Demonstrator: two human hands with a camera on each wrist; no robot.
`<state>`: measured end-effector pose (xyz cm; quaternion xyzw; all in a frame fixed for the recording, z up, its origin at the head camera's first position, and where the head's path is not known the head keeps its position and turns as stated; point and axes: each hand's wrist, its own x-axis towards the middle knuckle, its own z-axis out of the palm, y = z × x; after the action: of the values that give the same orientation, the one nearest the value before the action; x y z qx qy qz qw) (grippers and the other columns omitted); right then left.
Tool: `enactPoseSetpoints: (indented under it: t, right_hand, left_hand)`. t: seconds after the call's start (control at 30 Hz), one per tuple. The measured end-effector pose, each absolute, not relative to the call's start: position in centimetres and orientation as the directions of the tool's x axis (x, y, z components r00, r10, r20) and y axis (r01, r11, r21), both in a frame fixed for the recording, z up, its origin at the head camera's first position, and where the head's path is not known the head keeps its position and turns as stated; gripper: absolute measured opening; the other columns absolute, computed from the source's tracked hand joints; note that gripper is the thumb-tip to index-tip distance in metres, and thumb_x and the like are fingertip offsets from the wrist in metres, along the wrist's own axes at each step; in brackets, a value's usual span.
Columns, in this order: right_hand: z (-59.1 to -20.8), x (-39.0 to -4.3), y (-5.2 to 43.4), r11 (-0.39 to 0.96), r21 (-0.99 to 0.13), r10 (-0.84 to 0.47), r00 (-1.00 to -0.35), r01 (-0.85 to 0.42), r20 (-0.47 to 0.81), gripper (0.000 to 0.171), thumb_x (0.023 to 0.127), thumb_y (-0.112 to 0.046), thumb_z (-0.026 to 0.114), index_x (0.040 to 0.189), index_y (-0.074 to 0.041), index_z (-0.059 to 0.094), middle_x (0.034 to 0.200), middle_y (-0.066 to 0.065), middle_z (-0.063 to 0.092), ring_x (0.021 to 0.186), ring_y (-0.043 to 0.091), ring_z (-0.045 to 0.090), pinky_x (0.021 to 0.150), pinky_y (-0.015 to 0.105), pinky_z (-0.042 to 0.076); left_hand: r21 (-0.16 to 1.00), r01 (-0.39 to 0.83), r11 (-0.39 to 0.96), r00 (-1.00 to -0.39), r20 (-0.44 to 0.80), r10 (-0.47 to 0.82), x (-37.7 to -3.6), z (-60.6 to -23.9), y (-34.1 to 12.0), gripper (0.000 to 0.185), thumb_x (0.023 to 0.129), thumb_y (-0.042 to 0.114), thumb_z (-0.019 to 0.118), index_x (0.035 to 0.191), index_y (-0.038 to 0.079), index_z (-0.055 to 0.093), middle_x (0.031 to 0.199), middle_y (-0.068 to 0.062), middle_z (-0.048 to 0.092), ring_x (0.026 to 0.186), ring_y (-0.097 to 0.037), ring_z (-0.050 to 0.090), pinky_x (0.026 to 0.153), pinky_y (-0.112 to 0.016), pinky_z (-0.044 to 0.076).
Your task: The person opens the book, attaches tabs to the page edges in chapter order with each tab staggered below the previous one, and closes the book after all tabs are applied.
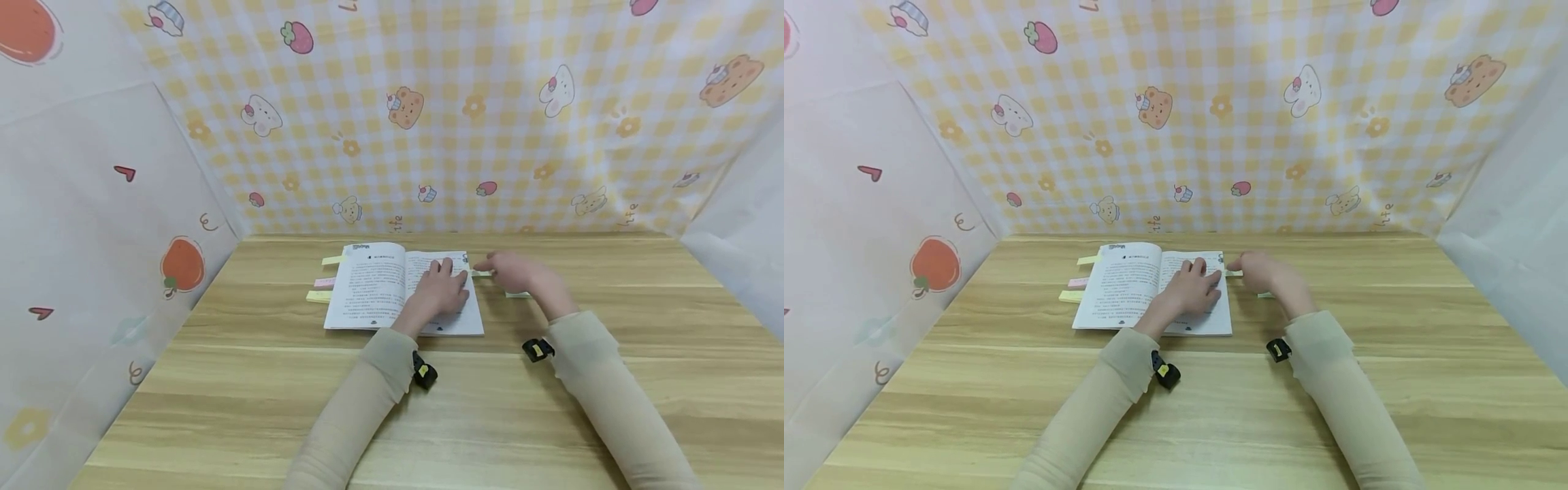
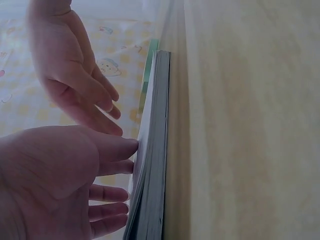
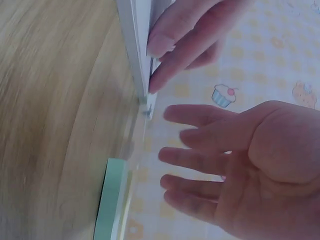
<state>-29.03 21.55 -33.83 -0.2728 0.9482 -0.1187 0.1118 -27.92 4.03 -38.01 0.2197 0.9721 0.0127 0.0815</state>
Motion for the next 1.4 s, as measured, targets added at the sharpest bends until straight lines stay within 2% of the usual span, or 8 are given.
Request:
enactPoseSetpoints:
  t: [0.13,0.3,0.63,0.83,1.0,1.17,1.4]
  right_hand:
    - [-34.2,-28.8,21.2,0.840,-0.218,-0.539,-0.813,-0.497,-0.223,0.053,0.087,0.009,0.048,0.138,-0.002,0.060,0.140,0.039,0.045,0.129,0.057,0.042,0.109,0.064,0.034]
    - [-34.3,-28.4,20.6,0.862,-0.151,-0.508,-0.816,-0.485,-0.275,0.051,0.095,0.008,0.044,0.144,-0.003,0.053,0.145,0.037,0.039,0.135,0.062,0.030,0.110,0.069,0.026]
    - [-35.3,-28.7,19.7,0.903,-0.088,-0.428,-0.860,-0.420,-0.278,0.055,0.095,0.011,0.043,0.148,-0.002,0.047,0.152,0.037,0.030,0.140,0.062,0.020,0.113,0.067,0.023]
    - [-35.3,-28.7,19.5,0.905,-0.101,-0.425,-0.858,-0.414,-0.287,0.057,0.094,0.011,0.044,0.149,-0.002,0.045,0.152,0.036,0.031,0.140,0.062,0.020,0.112,0.069,0.022]
    - [-35.0,-28.5,19.6,0.898,-0.109,-0.439,-0.850,-0.426,-0.293,0.051,0.096,0.006,0.046,0.146,-0.002,0.050,0.152,0.036,0.031,0.139,0.063,0.019,0.112,0.069,0.021]
    - [-34.9,-28.4,19.5,0.896,-0.116,-0.442,-0.847,-0.428,-0.294,0.050,0.096,0.005,0.046,0.145,-0.002,0.052,0.153,0.037,0.029,0.139,0.063,0.019,0.113,0.068,0.020]
    - [-35.0,-28.5,19.7,0.895,-0.145,-0.447,-0.850,-0.422,-0.278,0.054,0.093,0.009,0.042,0.146,-0.001,0.050,0.154,0.037,0.028,0.140,0.063,0.018,0.112,0.070,0.020]
  left_hand:
    - [0.081,0.417,0.905,-0.891,-0.164,0.424,-28.1,-38.1,4.1,0.054,0.108,0.041,0.039,0.158,0.023,0.036,0.157,-0.012,0.029,0.135,-0.030,0.033,0.112,-0.043,0.036]
    - [0.085,0.415,0.906,-0.890,-0.168,0.423,-28.1,-38.2,4.2,0.054,0.108,0.040,0.039,0.159,0.024,0.035,0.157,-0.011,0.029,0.136,-0.029,0.033,0.113,-0.043,0.035]
    - [0.088,0.412,0.907,-0.894,-0.152,0.421,-27.7,-37.7,3.9,0.054,0.107,0.041,0.043,0.158,0.024,0.038,0.155,-0.010,0.033,0.132,-0.027,0.037,0.111,-0.042,0.038]
    - [0.059,0.417,0.907,-0.894,-0.157,0.421,-27.6,-37.5,4.0,0.055,0.107,0.042,0.042,0.158,0.024,0.037,0.155,-0.011,0.033,0.134,-0.027,0.037,0.111,-0.041,0.038]
    - [0.037,0.422,0.906,-0.892,-0.160,0.422,-27.7,-37.6,4.0,0.054,0.107,0.043,0.042,0.157,0.024,0.039,0.154,-0.010,0.034,0.133,-0.027,0.037,0.110,-0.040,0.039]
    - [0.058,0.430,0.901,-0.885,-0.173,0.433,-27.7,-37.4,4.0,0.052,0.107,0.041,0.043,0.155,0.023,0.042,0.153,-0.011,0.034,0.133,-0.028,0.038,0.109,-0.042,0.040]
    - [0.078,0.418,0.905,-0.882,-0.206,0.425,-28.0,-37.3,4.1,0.053,0.107,0.038,0.043,0.157,0.021,0.039,0.158,-0.012,0.029,0.140,-0.029,0.033,0.114,-0.043,0.036]
